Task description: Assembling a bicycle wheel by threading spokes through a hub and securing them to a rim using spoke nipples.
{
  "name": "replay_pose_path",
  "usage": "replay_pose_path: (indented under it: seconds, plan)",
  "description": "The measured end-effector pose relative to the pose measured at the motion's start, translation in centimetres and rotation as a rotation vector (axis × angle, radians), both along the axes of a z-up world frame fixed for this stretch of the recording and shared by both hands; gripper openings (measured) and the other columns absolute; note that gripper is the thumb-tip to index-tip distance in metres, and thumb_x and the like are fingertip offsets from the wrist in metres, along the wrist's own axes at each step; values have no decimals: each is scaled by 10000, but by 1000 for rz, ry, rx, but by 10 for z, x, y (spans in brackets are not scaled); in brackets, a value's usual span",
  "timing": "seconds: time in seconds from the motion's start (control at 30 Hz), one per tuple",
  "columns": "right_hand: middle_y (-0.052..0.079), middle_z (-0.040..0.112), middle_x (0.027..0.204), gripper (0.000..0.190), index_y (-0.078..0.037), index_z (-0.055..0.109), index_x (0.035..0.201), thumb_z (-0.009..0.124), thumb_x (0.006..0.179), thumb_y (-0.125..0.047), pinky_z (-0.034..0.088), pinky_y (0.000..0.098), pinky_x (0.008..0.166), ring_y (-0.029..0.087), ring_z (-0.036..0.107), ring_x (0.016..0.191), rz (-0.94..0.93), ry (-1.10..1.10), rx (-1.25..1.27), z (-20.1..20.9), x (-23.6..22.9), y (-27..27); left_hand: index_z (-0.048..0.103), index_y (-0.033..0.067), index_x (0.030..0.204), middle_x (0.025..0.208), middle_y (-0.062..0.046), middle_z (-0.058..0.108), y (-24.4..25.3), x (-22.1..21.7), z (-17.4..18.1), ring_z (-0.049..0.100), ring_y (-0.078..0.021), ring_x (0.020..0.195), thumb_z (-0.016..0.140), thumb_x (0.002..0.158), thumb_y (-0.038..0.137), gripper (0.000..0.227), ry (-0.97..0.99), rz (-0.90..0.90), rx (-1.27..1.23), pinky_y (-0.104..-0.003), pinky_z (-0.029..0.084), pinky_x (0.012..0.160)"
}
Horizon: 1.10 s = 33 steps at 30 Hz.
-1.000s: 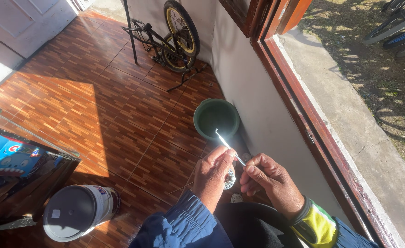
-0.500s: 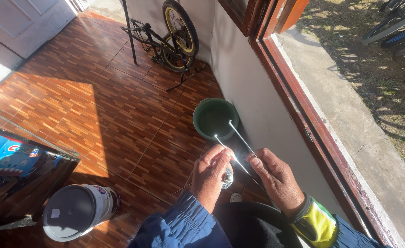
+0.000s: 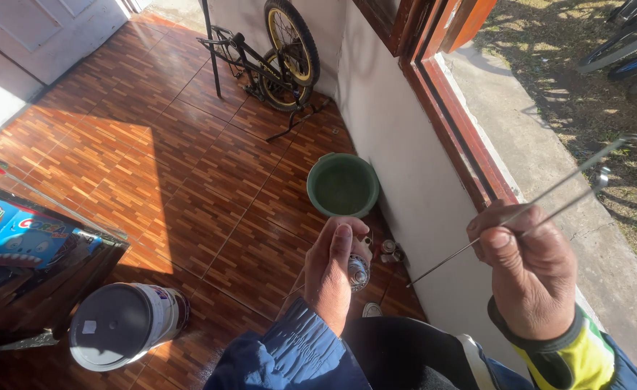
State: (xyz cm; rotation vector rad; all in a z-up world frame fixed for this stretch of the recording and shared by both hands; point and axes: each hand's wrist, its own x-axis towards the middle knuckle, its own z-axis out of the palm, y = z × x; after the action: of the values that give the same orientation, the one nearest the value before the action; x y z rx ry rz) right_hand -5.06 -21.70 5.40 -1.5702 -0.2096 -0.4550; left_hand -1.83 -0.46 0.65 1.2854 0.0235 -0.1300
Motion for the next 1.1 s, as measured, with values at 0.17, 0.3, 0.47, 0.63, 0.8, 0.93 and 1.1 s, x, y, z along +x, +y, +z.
replay_pose_path:
  seconds: [0.17, 0.3, 0.47, 0.63, 0.8, 0.93, 1.1]
  plan:
    - [65, 685, 865, 88, -86, 593, 953, 558, 1006, -148, 539, 230, 656, 101, 589, 678, -19, -128, -158, 34, -19, 27, 641, 105, 1031, 762, -71, 664, -2, -1, 8, 660, -158, 667, 230, 1019, 541, 600, -150, 39, 143, -304, 529, 644]
    - [86, 694, 838, 94, -75, 602, 944, 563, 985, -150, 548, 232, 641, 116, 606, 678, 38, -120, -166, 38, -15, 33, 662, 77, 1052, 675, -70, 641, -3, -2, 15, 647, -174, 622, 149, 979, 636, 762, -158, 50, 183, -321, 528, 650]
    - [80, 689, 806, 112, -73, 607, 921, 562, 969, -163, 530, 225, 596, 108, 603, 635, 66, -77, -203, 48, -13, 41, 632, 74, 1069, 685, -53, 609, -1, -2, 16, 602, -140, 587, 180, 987, 621, 715, -139, 0, 117, -306, 499, 601]
    - [76, 705, 803, 92, -92, 617, 911, 590, 945, -173, 545, 229, 583, 108, 628, 626, 90, -70, -247, 52, -8, 46, 628, 56, 1070, 663, -67, 607, -1, -1, 12, 575, -143, 569, 204, 986, 605, 699, -110, -23, 73, -301, 468, 583]
    - [80, 704, 776, 99, -89, 626, 883, 615, 925, -179, 569, 250, 601, 140, 660, 652, 100, -86, -272, 50, -3, 51, 660, 50, 1055, 720, -79, 631, -8, -3, 11, 600, -154, 627, 239, 993, 575, 676, -76, 42, 45, -312, 484, 640]
    - [76, 709, 813, 65, -96, 624, 905, 619, 922, -158, 590, 254, 632, 144, 684, 708, 145, -109, -297, 56, 2, 53, 654, 71, 1074, 778, -77, 633, -3, -3, 12, 616, -156, 669, 228, 1002, 561, 653, -82, 24, 83, -317, 498, 677]
    - [33, 797, 868, 111, -112, 701, 958, 693, 862, -168, 487, 234, 467, 103, 644, 547, 289, -139, -506, 63, 16, 65, 609, 46, 1088, 684, -36, 522, -3, -1, 15, 479, -120, 621, 228, 1016, 559, 644, -151, -14, 19, -312, 396, 587]
